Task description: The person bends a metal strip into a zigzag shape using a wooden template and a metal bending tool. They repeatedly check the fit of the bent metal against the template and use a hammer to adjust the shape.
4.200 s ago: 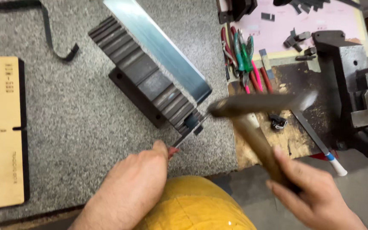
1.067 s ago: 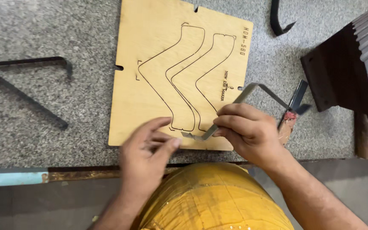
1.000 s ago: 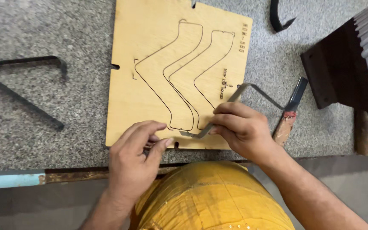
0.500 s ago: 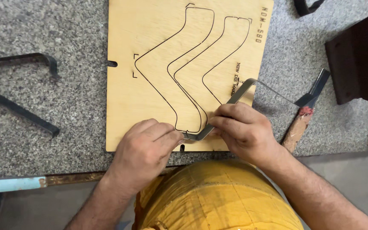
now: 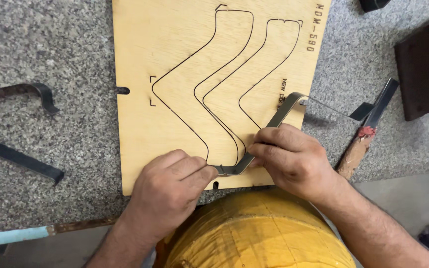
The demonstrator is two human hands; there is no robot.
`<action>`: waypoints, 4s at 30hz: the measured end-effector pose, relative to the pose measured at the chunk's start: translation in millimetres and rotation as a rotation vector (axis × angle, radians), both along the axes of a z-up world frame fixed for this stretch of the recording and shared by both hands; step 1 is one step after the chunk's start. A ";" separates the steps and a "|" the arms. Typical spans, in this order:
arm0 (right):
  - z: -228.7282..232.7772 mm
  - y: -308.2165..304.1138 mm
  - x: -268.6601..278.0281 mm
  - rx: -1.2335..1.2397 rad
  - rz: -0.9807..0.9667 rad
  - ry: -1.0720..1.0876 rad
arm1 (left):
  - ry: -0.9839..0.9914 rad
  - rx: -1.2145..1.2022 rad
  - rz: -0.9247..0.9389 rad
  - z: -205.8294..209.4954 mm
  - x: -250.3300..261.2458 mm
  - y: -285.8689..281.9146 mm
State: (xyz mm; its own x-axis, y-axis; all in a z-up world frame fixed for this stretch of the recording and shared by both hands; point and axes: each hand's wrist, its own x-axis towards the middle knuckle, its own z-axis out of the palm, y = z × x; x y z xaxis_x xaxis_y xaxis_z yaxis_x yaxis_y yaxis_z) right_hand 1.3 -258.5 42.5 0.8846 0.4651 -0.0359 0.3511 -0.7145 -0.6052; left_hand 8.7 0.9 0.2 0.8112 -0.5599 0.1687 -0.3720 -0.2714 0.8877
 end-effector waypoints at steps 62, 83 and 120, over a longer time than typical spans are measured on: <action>-5.6 -6.3 -2.6 -0.079 0.000 -0.010 | 0.130 -0.049 0.014 -6.2 6.4 5.8; 66.1 -15.2 -7.6 0.057 0.158 -0.302 | 0.892 -0.261 -0.155 16.8 29.2 -29.0; 6.4 -458.2 -144.6 -0.463 -0.859 0.172 | -0.062 -0.270 0.407 93.1 -23.1 -457.1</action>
State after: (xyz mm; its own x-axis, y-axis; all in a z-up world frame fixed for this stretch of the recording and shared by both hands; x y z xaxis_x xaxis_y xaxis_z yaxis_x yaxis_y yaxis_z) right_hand -143.2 -716.7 48.9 0.8805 -0.4244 -0.2113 -0.4636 -0.8641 -0.1959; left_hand -14.3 -456.2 93.4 0.9390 -0.1289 0.3189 -0.3376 -0.1689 0.9260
